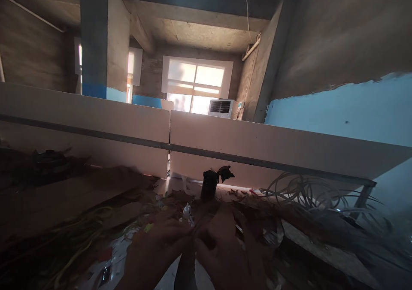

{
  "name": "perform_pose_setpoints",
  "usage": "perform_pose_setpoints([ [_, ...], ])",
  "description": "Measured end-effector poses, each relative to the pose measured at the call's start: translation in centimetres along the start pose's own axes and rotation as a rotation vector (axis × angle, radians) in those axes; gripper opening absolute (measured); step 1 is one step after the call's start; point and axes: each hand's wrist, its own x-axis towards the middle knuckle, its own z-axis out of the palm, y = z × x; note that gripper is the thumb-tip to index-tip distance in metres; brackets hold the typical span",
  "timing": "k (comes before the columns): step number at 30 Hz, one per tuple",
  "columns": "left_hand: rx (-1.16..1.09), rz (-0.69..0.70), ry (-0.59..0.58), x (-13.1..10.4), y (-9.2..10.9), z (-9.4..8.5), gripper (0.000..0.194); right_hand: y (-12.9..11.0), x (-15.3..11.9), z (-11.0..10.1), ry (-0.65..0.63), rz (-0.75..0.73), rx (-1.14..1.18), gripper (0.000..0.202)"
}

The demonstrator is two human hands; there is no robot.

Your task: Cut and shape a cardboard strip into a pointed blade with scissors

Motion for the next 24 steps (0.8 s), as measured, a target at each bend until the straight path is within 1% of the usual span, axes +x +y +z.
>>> perform_pose_setpoints([
  [5, -0.030, 0.015, -0.017, 0.06, -0.47, 0.05, 0.020, -0.01, -0.01, 0.08, -0.013, 0.005, -0.054, 0.020],
  [8, 0.002, -0.010, -0.007, -0.02, -0.20, -0.02, 0.019, -0.11, -0.08, 0.06, -0.013, 0.002, -0.057, 0.019],
  [13, 0.031, -0.010, -0.002, 0.04, 0.08, -0.11, 0.022, -0.65, -0.18, -0.22, 0.001, -0.039, -0.036, 0.020],
  [18, -0.037, 0.001, -0.039, 0.16, -0.30, -0.01, 0.024, -0.60, -0.23, -0.15, 0.005, -0.038, -0.006, 0.021],
  [24, -0.042, 0.028, -0.035, 0.02, -0.53, 0.02, 0.023, -0.42, -0.19, -0.10, 0.005, -0.036, -0.039, 0.021],
])
